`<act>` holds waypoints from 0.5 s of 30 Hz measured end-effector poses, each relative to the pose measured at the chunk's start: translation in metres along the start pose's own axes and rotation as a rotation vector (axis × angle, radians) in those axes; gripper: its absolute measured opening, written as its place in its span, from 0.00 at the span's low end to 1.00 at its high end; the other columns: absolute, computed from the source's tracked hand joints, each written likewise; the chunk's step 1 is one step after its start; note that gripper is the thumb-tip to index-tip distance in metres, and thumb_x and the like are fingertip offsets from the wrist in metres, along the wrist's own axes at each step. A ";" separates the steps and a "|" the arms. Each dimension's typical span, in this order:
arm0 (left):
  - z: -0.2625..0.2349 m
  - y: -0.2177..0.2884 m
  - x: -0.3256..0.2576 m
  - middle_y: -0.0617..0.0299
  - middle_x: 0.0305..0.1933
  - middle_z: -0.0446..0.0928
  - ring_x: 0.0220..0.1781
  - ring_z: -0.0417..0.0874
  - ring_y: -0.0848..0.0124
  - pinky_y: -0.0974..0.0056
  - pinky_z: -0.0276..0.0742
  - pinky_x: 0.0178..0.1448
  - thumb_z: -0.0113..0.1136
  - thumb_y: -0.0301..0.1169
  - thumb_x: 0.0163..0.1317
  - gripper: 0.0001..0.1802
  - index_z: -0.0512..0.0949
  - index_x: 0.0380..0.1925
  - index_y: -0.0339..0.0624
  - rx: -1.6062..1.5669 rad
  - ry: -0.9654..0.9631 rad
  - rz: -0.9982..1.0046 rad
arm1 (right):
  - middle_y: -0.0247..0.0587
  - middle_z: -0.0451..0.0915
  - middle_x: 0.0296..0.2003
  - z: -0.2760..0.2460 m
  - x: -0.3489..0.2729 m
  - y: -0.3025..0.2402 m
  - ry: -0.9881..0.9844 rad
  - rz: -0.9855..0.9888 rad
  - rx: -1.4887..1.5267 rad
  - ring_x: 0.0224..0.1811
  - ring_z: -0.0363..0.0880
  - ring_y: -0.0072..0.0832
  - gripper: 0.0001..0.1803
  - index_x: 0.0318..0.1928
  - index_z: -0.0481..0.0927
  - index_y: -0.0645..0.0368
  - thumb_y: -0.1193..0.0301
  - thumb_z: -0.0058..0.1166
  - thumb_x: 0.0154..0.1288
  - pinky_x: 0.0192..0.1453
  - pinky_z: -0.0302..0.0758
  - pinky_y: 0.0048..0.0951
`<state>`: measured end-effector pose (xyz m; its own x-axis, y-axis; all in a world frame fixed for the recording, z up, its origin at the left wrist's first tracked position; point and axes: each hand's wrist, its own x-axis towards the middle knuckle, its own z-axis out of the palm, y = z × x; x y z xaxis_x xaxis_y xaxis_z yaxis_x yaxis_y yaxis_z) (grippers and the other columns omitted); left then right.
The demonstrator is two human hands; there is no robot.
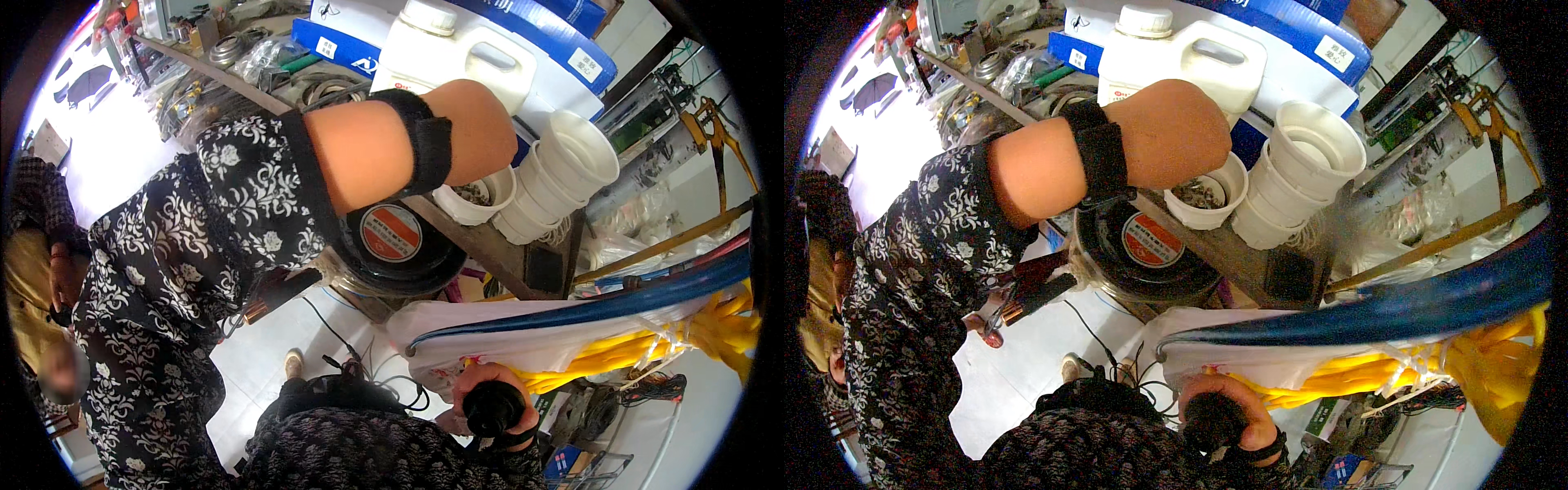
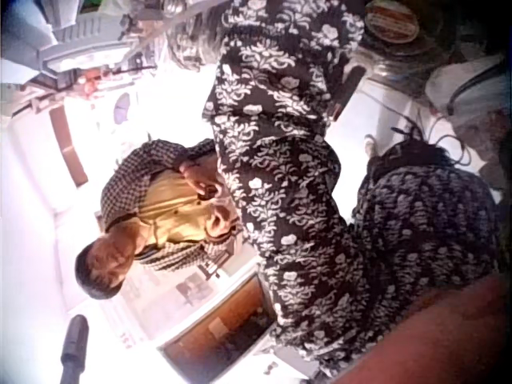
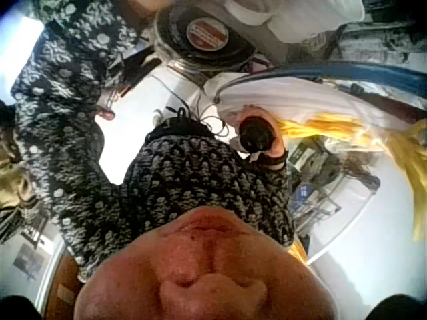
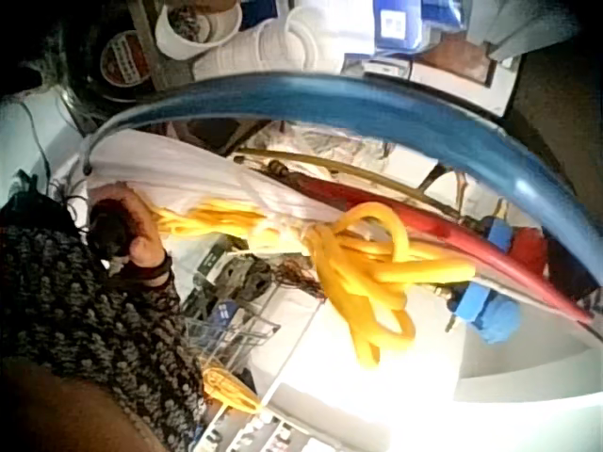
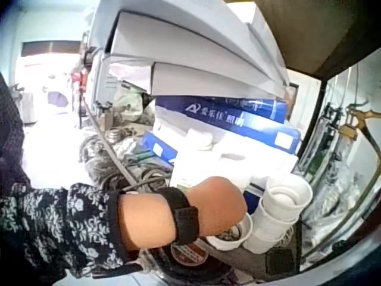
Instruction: The person picks up a screw from a container and inserts it into a black plastic component while holding the component with a cloth.
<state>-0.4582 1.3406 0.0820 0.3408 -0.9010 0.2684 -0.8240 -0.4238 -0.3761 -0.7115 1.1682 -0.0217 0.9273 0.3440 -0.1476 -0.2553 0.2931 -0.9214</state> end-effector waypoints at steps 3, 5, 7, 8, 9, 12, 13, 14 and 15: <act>0.002 -0.001 0.004 0.48 0.24 0.78 0.29 0.82 0.53 0.54 0.78 0.31 0.57 0.24 0.42 0.04 0.81 0.18 0.37 -0.028 -0.091 0.017 | 0.50 0.73 0.33 0.000 0.000 0.000 0.009 -0.012 -0.017 0.31 0.75 0.32 0.50 0.43 0.71 0.72 0.31 0.53 0.41 0.35 0.70 0.28; 0.002 0.001 0.004 0.48 0.24 0.79 0.29 0.82 0.53 0.54 0.78 0.31 0.57 0.24 0.41 0.04 0.81 0.19 0.37 -0.059 -0.104 0.006 | 0.50 0.73 0.33 0.000 0.000 0.000 0.016 -0.026 -0.032 0.31 0.74 0.32 0.50 0.42 0.71 0.71 0.30 0.51 0.42 0.35 0.70 0.28; 0.004 0.005 0.006 0.49 0.24 0.79 0.29 0.82 0.53 0.54 0.78 0.31 0.57 0.24 0.41 0.05 0.80 0.18 0.36 -0.076 -0.123 0.002 | 0.49 0.73 0.33 0.001 0.000 0.000 0.040 -0.040 -0.056 0.30 0.74 0.32 0.50 0.42 0.71 0.71 0.29 0.50 0.42 0.35 0.70 0.28; 0.004 0.005 0.007 0.49 0.24 0.79 0.29 0.82 0.53 0.54 0.78 0.31 0.57 0.24 0.41 0.05 0.80 0.18 0.36 -0.083 -0.132 0.001 | 0.49 0.73 0.33 0.000 -0.001 0.001 0.038 -0.050 -0.054 0.30 0.74 0.32 0.51 0.42 0.71 0.71 0.29 0.50 0.42 0.34 0.70 0.28; 0.004 0.005 0.007 0.49 0.24 0.79 0.29 0.82 0.53 0.54 0.78 0.31 0.56 0.25 0.42 0.05 0.80 0.18 0.37 -0.078 -0.109 0.005 | 0.49 0.73 0.33 -0.001 0.000 0.003 0.035 -0.060 -0.053 0.31 0.74 0.32 0.51 0.42 0.71 0.71 0.29 0.50 0.41 0.34 0.70 0.28; 0.005 -0.001 0.004 0.50 0.24 0.78 0.29 0.81 0.52 0.54 0.77 0.31 0.55 0.26 0.44 0.05 0.80 0.17 0.40 -0.081 -0.025 -0.001 | 0.49 0.73 0.33 0.000 -0.004 0.003 0.057 -0.049 -0.053 0.31 0.75 0.33 0.51 0.42 0.71 0.71 0.28 0.51 0.40 0.33 0.71 0.28; 0.005 -0.004 0.003 0.50 0.24 0.78 0.30 0.81 0.53 0.54 0.77 0.31 0.55 0.27 0.44 0.05 0.79 0.18 0.40 -0.095 0.012 -0.015 | 0.49 0.73 0.34 0.000 -0.004 0.003 0.069 -0.039 -0.053 0.31 0.75 0.33 0.52 0.42 0.71 0.71 0.28 0.51 0.40 0.33 0.71 0.28; 0.006 -0.006 0.002 0.51 0.24 0.77 0.30 0.80 0.53 0.54 0.76 0.32 0.54 0.27 0.45 0.05 0.79 0.18 0.41 -0.109 0.047 -0.029 | 0.49 0.73 0.34 -0.001 -0.004 0.003 0.056 -0.035 -0.056 0.31 0.75 0.33 0.52 0.41 0.71 0.71 0.28 0.51 0.40 0.33 0.71 0.28; 0.005 -0.008 0.001 0.52 0.24 0.77 0.30 0.80 0.53 0.54 0.75 0.32 0.54 0.27 0.45 0.04 0.78 0.19 0.42 -0.163 0.038 -0.027 | 0.49 0.73 0.34 -0.002 -0.004 0.002 0.042 -0.031 -0.058 0.31 0.75 0.33 0.52 0.41 0.71 0.71 0.28 0.51 0.40 0.33 0.71 0.28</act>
<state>-0.4490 1.3420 0.0805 0.3490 -0.8841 0.3108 -0.8784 -0.4242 -0.2204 -0.7155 1.1655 -0.0241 0.9456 0.2971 -0.1327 -0.2112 0.2502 -0.9449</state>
